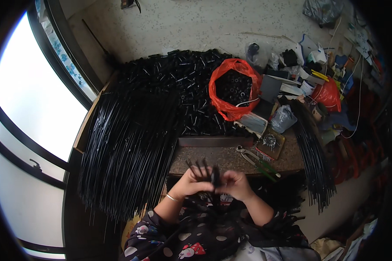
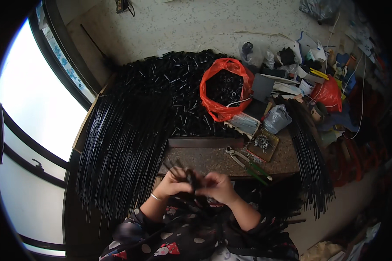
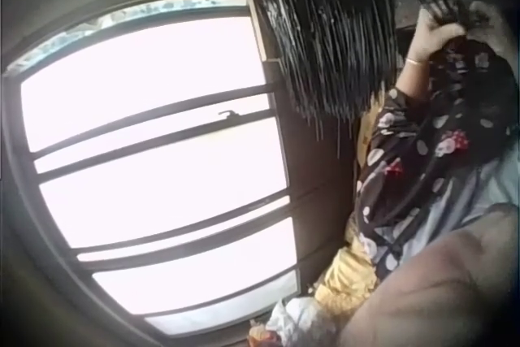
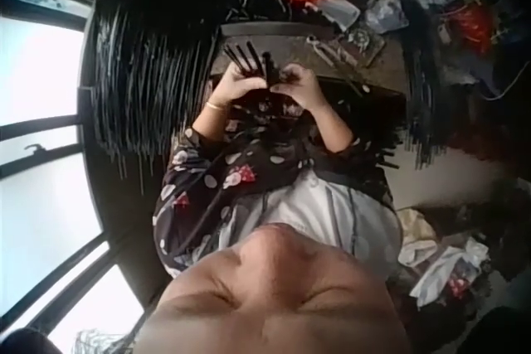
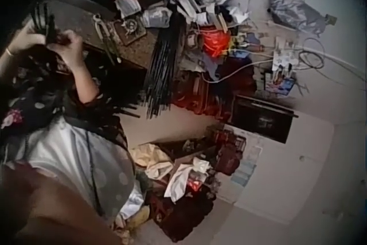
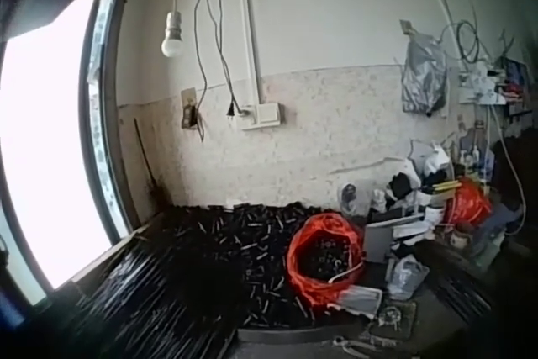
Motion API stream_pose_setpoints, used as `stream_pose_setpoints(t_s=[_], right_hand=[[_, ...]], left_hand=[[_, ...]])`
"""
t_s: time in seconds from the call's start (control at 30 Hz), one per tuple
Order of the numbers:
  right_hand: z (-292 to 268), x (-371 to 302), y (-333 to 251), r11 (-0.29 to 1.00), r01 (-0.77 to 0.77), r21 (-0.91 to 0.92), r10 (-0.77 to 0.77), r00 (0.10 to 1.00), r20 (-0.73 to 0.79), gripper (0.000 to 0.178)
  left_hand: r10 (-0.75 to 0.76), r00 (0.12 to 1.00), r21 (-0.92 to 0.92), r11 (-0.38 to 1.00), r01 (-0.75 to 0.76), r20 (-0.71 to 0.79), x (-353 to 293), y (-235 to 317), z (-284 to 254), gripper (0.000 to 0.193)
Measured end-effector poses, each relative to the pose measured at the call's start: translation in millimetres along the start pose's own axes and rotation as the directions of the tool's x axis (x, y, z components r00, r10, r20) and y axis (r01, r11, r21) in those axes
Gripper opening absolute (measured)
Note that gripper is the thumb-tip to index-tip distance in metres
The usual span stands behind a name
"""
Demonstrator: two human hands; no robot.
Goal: Assembling bundles of black wires by inserting them into connectors and securing them using a crimping tool.
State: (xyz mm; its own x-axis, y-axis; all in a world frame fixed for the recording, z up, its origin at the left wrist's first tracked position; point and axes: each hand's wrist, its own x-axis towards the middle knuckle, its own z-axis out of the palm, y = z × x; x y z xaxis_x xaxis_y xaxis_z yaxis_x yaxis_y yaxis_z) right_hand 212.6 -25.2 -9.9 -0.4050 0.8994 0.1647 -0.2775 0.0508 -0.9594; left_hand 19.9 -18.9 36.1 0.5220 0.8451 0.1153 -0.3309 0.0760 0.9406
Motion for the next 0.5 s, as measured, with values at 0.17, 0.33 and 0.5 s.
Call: stream_pose_setpoints(t_s=[0.17,0.33,0.5], right_hand=[[18.8,2.3,-11.3,0.991,0.046,-0.125,-0.077,0.963,-0.259,0.029],[33.7,4.0,-19.5,0.970,0.077,-0.231,-0.154,0.928,-0.339,0.029],[29.5,0.7,-17.3,0.945,0.019,-0.326,-0.128,0.940,-0.317,0.026]], left_hand=[[0.287,0.957,0.764,0.627,-0.156,-0.039,9.5,-8.8,23.3,0.049],[0.283,0.947,0.672,0.732,-0.110,-0.154,8.2,-22.9,25.8,0.042],[0.289,0.930,0.667,0.742,-0.068,-0.227,6.6,-24.8,34.4,0.038]])
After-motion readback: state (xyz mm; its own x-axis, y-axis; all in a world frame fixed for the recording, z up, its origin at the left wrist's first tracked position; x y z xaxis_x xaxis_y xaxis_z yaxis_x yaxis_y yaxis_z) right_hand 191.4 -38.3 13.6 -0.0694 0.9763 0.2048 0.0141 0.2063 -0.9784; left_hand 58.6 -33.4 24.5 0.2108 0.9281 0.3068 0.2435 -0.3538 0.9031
